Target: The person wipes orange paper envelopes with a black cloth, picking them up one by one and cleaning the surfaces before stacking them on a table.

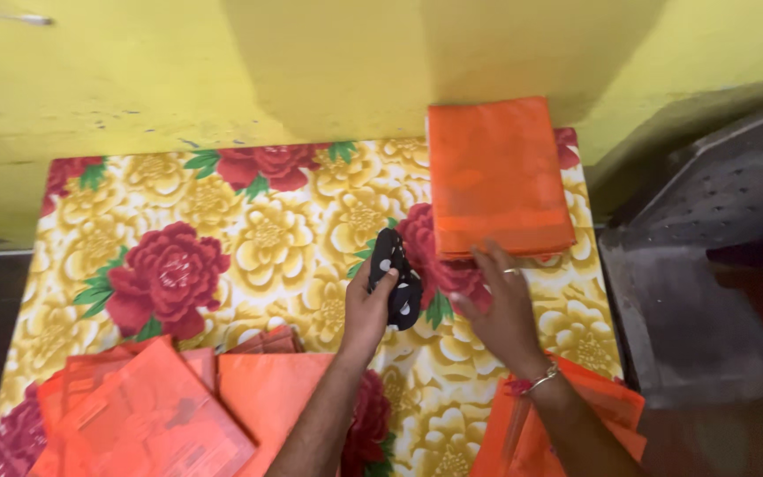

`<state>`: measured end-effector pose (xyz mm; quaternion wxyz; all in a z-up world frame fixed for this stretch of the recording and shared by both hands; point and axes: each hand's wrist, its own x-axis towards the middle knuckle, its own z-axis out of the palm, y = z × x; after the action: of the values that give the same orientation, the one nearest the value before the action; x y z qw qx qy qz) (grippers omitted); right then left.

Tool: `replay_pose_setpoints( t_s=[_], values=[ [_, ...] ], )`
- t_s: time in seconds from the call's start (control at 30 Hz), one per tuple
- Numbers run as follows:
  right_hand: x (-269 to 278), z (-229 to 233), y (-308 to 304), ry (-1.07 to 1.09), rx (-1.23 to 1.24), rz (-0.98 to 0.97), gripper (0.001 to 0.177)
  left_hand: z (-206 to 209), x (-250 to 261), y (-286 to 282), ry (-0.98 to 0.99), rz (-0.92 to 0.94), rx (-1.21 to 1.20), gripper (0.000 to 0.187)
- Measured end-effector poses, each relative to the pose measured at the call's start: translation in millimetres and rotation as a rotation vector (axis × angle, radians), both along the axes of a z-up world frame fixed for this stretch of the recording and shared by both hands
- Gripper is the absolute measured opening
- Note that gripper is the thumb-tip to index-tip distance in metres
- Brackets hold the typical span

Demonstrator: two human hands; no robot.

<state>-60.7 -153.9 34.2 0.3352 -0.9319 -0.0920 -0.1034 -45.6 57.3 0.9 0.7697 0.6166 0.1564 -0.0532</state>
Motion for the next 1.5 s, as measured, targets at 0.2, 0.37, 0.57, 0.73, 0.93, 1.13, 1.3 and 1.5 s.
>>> replay_pose_setpoints(
  t_s=[0.2,0.37,0.57,0.73,0.93,1.13,1.3,1.5],
  values=[
    [-26.4,56.9,95.0,0.105,0.312,0.124,0.038,35.4,-32.2,60.4,0.021,0.017,-0.332,0.049],
    [-41.2,90.4,171.5,0.115,0.366,0.268,0.048,54.8,-63.5,108.1,-0.044,-0.024,-0.486,0.060],
    [-57.3,88.8,256.5,0.213,0.384,0.219,0.032,49.9,-93.1,178.5,-0.054,-0.006,-0.289,0.067],
    [-56.2,93.0,315.0,0.186,0.391,0.217,0.026,57.1,-96.4,250.0,-0.370,-0.009,0.036,0.060],
    [-59.6,97.9,362.4,0.052,0.313,0.214,0.025,45.3,-96.6,327.8,-0.337,0.080,-0.046,0.062],
    [-75.0,89.5,395.4,0.289,0.428,0.245,0.021,30.1,-137.7,395.2,-0.208,0.118,0.621,0.056],
    [-77.2,77.3,403.5,0.328,0.495,0.245,0.023,43.0,-172.1,406.9,-0.027,-0.062,1.256,0.068],
    [-73.6,55.2,382.5,0.329,0.458,0.249,0.022,18.7,-174.4,400.7,0.131,-0.115,1.405,0.067]
  ],
)
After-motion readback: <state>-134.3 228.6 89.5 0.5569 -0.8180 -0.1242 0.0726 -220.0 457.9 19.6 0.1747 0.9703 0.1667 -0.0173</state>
